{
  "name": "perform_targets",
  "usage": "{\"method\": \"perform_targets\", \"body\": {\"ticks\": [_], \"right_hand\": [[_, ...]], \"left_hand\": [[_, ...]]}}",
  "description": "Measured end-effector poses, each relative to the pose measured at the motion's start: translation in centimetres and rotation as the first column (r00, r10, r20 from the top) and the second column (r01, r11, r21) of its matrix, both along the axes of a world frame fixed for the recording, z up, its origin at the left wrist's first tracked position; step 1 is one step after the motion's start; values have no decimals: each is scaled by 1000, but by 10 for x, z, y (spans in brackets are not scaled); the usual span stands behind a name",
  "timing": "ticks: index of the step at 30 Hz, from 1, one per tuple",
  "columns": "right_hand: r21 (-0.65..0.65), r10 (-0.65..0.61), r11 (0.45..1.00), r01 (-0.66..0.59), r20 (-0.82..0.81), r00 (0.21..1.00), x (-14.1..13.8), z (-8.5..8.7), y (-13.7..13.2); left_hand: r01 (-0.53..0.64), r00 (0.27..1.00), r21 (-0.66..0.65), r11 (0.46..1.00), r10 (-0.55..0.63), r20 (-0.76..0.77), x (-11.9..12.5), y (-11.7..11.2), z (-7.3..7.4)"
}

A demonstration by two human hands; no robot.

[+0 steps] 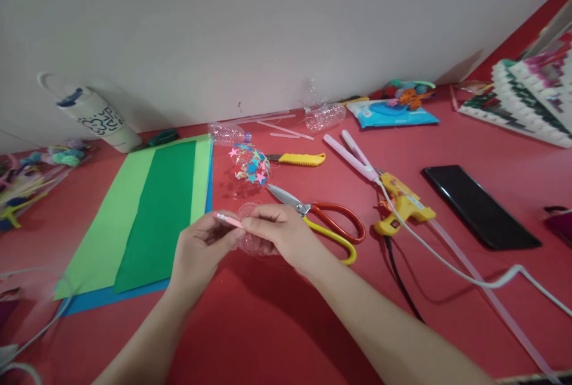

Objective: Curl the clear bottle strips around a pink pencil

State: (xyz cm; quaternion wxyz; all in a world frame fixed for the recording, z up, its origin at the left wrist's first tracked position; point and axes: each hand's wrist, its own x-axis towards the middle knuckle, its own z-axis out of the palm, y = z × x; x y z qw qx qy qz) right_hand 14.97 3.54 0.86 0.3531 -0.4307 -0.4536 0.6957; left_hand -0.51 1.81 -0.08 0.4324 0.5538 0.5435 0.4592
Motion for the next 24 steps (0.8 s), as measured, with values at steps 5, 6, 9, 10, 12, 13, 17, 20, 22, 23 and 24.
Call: {"method": "perform_targets", "body": {"ticks": [5,6,9,10,12,13,17,20,22,23,24], "right_hand": [[74,-12,997,6,80,997,-4,0,-1],[77,-30,997,24,79,996,-4,0,0],[48,-57,997,56,28,998,-4,-1,1],[55,-53,997,52,24,998,-4,-1,1],[149,-59,988,44,103,993,-3,-1,0],[244,-85,969,38,182,980,-3,0,0],[654,-229,749,-106,406,885,-1,0,-5],[706,-202,682,-189,431,880,1,1,-5],[663,-154,724,-191,425,892,3,2,-2],[635,-127,752,-180,407,905,4,3,-1],[607,-104,779,-160,376,921,5,3,0]], "left_hand": [[-6,1000,21,1000,6,-1,1,1,-3],[-1,1000,23,1000,1,-2,1,2,-4],[-12,999,30,999,13,-35,1,1,-4],[-15,999,32,999,17,-43,2,0,-4],[-24,999,31,999,25,-33,3,0,-4],[-32,999,28,999,33,-17,3,0,-5],[-70,994,-32,997,73,80,3,2,-7],[-75,989,-69,995,83,122,3,4,-6],[-72,990,-53,996,78,115,3,3,-5],[-72,992,-32,997,75,104,3,2,-5],[-72,993,-6,997,73,88,3,1,-5]]}}
